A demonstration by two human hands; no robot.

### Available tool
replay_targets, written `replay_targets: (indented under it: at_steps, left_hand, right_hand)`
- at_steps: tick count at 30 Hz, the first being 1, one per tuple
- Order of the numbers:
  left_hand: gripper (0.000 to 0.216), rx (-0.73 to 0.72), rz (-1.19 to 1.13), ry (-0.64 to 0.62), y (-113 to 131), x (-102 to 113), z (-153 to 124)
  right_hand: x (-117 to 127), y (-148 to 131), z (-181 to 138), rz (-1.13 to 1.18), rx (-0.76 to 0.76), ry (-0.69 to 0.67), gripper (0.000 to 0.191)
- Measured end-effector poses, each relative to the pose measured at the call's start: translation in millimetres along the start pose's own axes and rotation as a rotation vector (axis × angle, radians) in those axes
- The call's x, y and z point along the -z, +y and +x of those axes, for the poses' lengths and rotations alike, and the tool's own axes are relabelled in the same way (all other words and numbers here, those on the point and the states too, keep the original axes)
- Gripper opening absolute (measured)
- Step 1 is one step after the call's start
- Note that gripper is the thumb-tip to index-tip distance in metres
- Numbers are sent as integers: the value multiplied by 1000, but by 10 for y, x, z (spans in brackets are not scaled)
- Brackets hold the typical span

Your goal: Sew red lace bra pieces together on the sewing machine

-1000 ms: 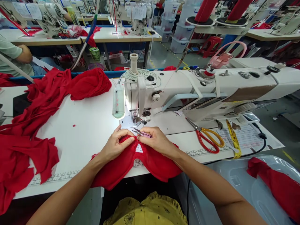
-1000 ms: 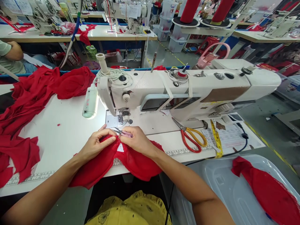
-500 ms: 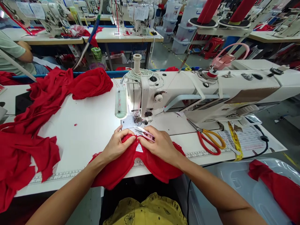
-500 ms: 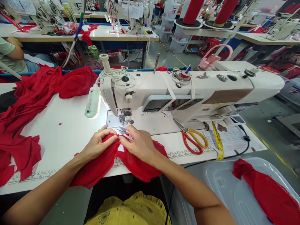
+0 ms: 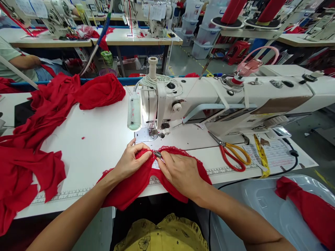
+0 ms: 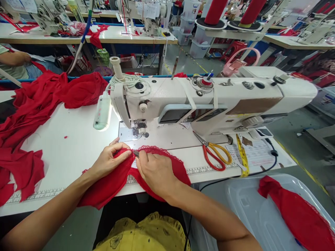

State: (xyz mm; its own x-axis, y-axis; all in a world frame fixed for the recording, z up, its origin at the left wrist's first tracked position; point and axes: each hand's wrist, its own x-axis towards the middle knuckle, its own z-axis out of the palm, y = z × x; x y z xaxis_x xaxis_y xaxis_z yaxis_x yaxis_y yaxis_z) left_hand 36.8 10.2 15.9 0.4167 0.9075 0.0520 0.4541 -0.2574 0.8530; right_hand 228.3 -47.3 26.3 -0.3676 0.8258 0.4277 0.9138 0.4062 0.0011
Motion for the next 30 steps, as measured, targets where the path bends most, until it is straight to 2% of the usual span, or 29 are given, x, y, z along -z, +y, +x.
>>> replay_targets:
  at_steps: [6, 12, 20, 25, 29, 30]
  left_hand:
    - [20, -31, 17, 21, -8, -20, -16]
    - [17, -41, 6, 51, -23, -23, -21]
    - [16, -38, 4, 48, -29, -20, -19]
    - [22, -16, -12, 30, -6, 6, -11]
    - [22, -16, -15, 5, -3, 17, -4]
    - [22, -14, -14, 5, -6, 18, -4]
  right_hand:
    - [8, -61, 8, -142, 36, 4, 21]
    - [-15, -139, 3, -334, 100, 117, 8]
    - [-55, -126, -21, -312, 101, 124, 8]
    - [-23, -50, -26, -22, -52, 66, 16]
    - [10, 41, 103, 485, -322, -118, 27]
    - [5, 68, 153, 621, -367, -172, 23]
